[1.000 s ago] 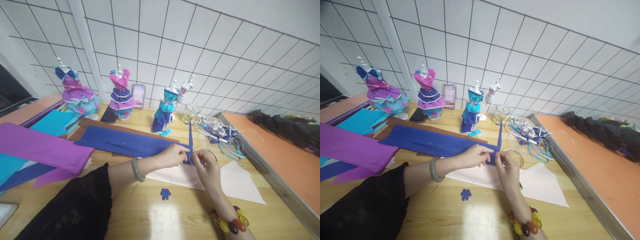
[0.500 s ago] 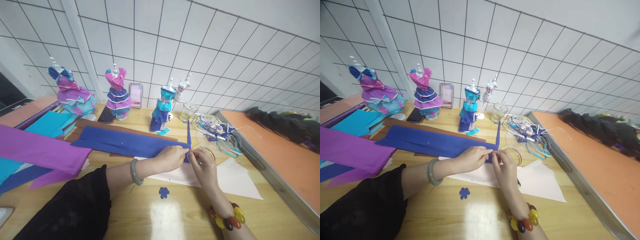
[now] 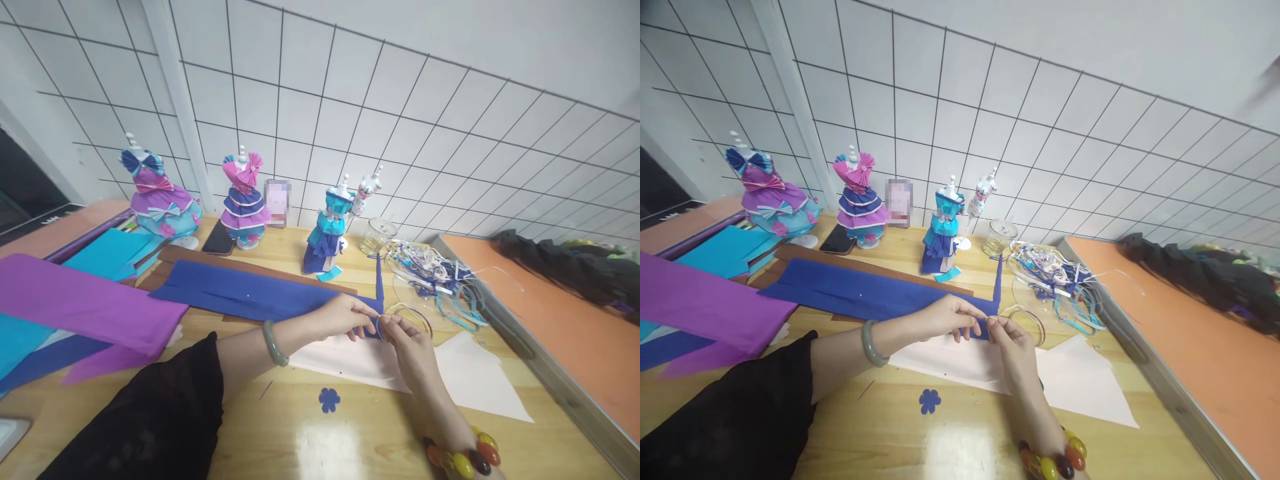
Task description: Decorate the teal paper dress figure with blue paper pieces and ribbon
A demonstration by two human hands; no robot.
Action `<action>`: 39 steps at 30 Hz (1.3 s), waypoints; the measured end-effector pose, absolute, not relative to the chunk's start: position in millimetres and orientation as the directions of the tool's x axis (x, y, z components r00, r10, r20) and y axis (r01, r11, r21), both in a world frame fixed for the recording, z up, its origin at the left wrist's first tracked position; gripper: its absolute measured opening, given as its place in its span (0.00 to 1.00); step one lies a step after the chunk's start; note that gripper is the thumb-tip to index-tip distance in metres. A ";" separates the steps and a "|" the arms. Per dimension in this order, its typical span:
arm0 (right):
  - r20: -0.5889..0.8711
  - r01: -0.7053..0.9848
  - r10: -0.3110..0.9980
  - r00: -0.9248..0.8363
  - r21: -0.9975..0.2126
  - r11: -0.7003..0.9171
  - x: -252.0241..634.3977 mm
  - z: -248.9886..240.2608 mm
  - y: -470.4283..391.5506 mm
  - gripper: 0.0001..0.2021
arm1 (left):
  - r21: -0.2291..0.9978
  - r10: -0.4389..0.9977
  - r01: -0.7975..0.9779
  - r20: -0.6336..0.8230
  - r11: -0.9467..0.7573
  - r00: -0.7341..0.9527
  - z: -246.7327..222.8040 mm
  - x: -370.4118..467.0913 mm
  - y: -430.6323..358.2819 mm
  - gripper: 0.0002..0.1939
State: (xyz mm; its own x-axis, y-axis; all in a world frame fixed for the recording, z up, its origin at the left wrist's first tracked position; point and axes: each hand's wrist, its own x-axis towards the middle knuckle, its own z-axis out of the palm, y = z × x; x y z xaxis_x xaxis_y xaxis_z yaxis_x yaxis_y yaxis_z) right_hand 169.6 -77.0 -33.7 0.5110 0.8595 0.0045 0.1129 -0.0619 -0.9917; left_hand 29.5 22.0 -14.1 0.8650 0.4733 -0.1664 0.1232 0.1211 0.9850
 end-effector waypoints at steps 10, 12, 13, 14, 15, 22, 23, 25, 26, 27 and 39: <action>-0.007 0.005 0.868 0.497 -1.000 -0.011 169.3 -35.0 -75.8 0.13 | 0.969 0.529 0.103 -0.209 0.223 0.822 -17.4 29.0 25.8 0.14; -0.003 0.032 0.870 0.493 -0.999 -0.022 169.3 -34.7 -76.6 0.13 | 0.974 0.526 0.106 -0.199 0.202 0.827 -16.0 28.9 25.7 0.13; 0.002 0.054 0.872 0.489 -0.998 -0.028 169.2 -34.7 -77.0 0.12 | 0.977 0.521 0.108 -0.189 0.182 0.832 -15.4 28.8 25.4 0.13; 0.010 0.082 0.875 0.485 -0.996 -0.034 169.0 -34.6 -77.4 0.12 | 0.981 0.517 0.109 -0.178 0.162 0.837 -14.9 28.8 24.9 0.13; 0.019 0.112 0.877 0.480 -0.993 -0.040 168.6 -34.3 -77.8 0.12 | 0.983 0.517 0.108 -0.169 0.146 0.839 -14.7 28.9 24.4 0.12; 0.096 0.255 0.881 0.462 -0.967 -0.028 161.3 -27.6 -79.3 0.13 | 0.992 0.554 0.065 -0.113 0.105 0.825 -19.2 31.2 23.8 0.10; 0.103 0.261 0.883 0.457 -0.965 -0.022 160.4 -26.6 -79.5 0.13 | 0.993 0.554 0.060 -0.107 0.103 0.826 -19.4 31.4 23.9 0.10; 0.114 0.272 0.887 0.446 -0.962 -0.013 159.4 -25.0 -79.9 0.12 | 0.994 0.557 0.052 -0.096 0.094 0.825 -18.6 31.3 24.1 0.09; 0.117 0.280 0.891 0.438 -0.960 -0.011 159.1 -24.3 -80.1 0.12 | 0.995 0.560 0.052 -0.092 0.087 0.823 -17.9 31.2 24.2 0.09; 0.120 0.289 0.895 0.429 -0.957 -0.010 159.0 -23.8 -80.2 0.12 | 0.995 0.565 0.053 -0.090 0.081 0.820 -17.0 31.0 24.2 0.08; 0.103 0.285 0.892 0.440 -0.958 -0.031 162.1 -27.3 -78.8 0.14 | 0.992 0.602 0.103 -0.037 -0.077 0.798 -18.1 32.2 21.0 0.10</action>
